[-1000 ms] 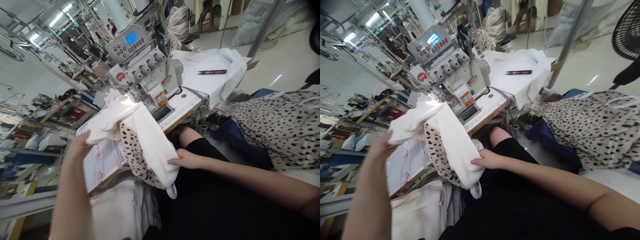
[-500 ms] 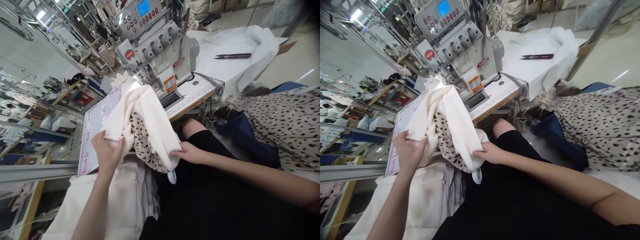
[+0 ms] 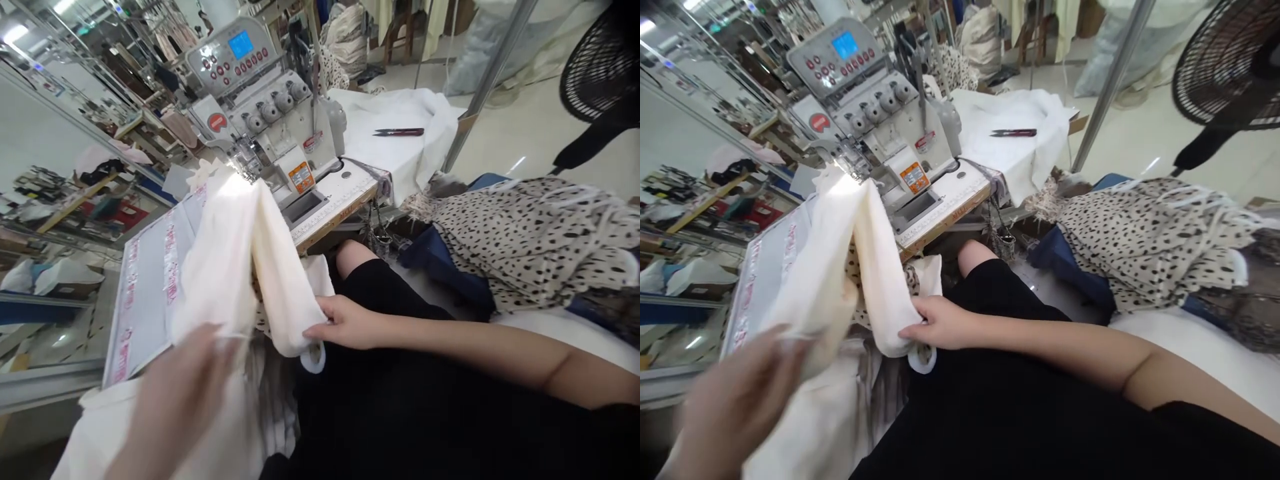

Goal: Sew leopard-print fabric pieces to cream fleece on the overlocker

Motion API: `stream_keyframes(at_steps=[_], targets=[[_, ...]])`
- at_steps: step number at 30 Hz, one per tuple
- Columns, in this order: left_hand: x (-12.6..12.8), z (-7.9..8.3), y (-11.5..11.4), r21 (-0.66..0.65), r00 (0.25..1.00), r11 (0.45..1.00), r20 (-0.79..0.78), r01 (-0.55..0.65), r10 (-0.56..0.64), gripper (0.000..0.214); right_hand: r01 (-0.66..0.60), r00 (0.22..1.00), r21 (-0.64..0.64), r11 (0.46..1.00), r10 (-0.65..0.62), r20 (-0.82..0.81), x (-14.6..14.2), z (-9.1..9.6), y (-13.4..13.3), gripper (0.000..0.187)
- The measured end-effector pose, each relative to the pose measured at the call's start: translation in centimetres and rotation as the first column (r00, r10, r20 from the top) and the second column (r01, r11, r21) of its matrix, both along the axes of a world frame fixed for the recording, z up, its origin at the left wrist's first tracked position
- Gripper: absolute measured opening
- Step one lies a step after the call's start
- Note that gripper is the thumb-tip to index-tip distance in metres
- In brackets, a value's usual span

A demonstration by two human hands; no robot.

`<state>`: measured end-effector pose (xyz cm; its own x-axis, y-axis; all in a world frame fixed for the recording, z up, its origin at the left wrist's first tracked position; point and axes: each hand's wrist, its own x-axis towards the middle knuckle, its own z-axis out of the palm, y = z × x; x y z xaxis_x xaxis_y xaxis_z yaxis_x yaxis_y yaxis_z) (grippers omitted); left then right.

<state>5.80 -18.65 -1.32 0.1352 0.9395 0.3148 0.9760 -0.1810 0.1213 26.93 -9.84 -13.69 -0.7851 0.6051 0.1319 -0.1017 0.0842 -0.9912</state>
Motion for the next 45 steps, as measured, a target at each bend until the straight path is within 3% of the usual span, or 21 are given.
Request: stream_keyframes(at_steps=[1, 3, 6, 8, 11, 16, 26, 32, 36, 40, 43, 45], targets=[[1.7, -0.8, 0.0, -0.033, 0.987, 0.992, -0.104, 0.119, -0.122, 0.01, -0.022, 0.999, 0.006, 1.0, 0.022, -0.034, -0.2, 0.5, -0.5, 0.027], [4.0, -2.9, 0.4, -0.005, 0.971, 0.984, -0.159, 0.18, -0.179, 0.014, -0.057, 0.996, 0.003, 0.998, 0.057, -0.061, -0.3, 1.1, -1.2, 0.026], [4.8, -5.3, 1.2, 0.009, 0.978, 0.981, -0.091, 0.192, -0.19, 0.015, -0.092, 0.996, 0.009, 0.996, 0.092, -0.021, 0.2, 1.3, -1.5, 0.015], [4.7, -5.8, 1.3, -0.027, 0.979, 0.979, 0.014, 0.202, -0.202, 0.013, -0.071, 0.997, 0.073, 0.995, 0.074, -0.029, 0.7, 1.3, -1.4, 0.019], [5.0, -5.2, 0.9, -0.012, 0.969, 0.979, 0.145, 0.203, -0.199, 0.013, 0.057, 0.996, 0.16, 0.986, -0.046, -0.07, 1.2, 1.7, -1.4, 0.026], [6.3, -4.1, 0.3, 0.046, 0.962, 0.975, 0.16, 0.217, -0.222, 0.017, 0.206, 0.978, 0.191, 0.96, -0.201, -0.048, 1.1, 2.7, -1.9, 0.025], [6.4, -4.5, 0.3, 0.082, 0.964, 0.965, 0.071, 0.251, -0.257, 0.027, 0.191, 0.98, 0.425, 0.885, -0.197, -0.028, 1.3, 3.1, -2.0, 0.017], [6.4, -5.0, 0.5, 0.065, 0.935, 0.934, 0.005, 0.353, -0.354, 0.031, 0.192, 0.969, 0.573, 0.797, -0.246, 0.017, 1.5, 2.8, -2.2, 0.016], [6.6, -5.2, 0.9, 0.061, 0.937, 0.937, 0.044, 0.345, -0.348, 0.02, 0.154, 0.964, 0.653, 0.741, -0.258, 0.065, 1.5, 2.9, -2.4, 0.013], [6.3, -5.1, 1.1, 0.018, 0.921, 0.932, 0.143, 0.363, -0.361, 0.021, 0.097, 0.975, 0.665, 0.74, -0.204, 0.085, 2.0, 3.3, -1.9, 0.015], [6.0, -4.6, 1.1, 0.003, 0.912, 0.928, 0.181, 0.373, -0.368, 0.023, 0.171, 0.973, 0.684, 0.709, -0.23, -0.004, 2.7, 3.8, -0.7, 0.017], [6.1, -4.3, 1.1, 0.022, 0.911, 0.925, 0.166, 0.38, -0.378, 0.022, 0.241, 0.96, 0.723, 0.648, -0.268, -0.08, 3.0, 4.3, 0.4, 0.018]])
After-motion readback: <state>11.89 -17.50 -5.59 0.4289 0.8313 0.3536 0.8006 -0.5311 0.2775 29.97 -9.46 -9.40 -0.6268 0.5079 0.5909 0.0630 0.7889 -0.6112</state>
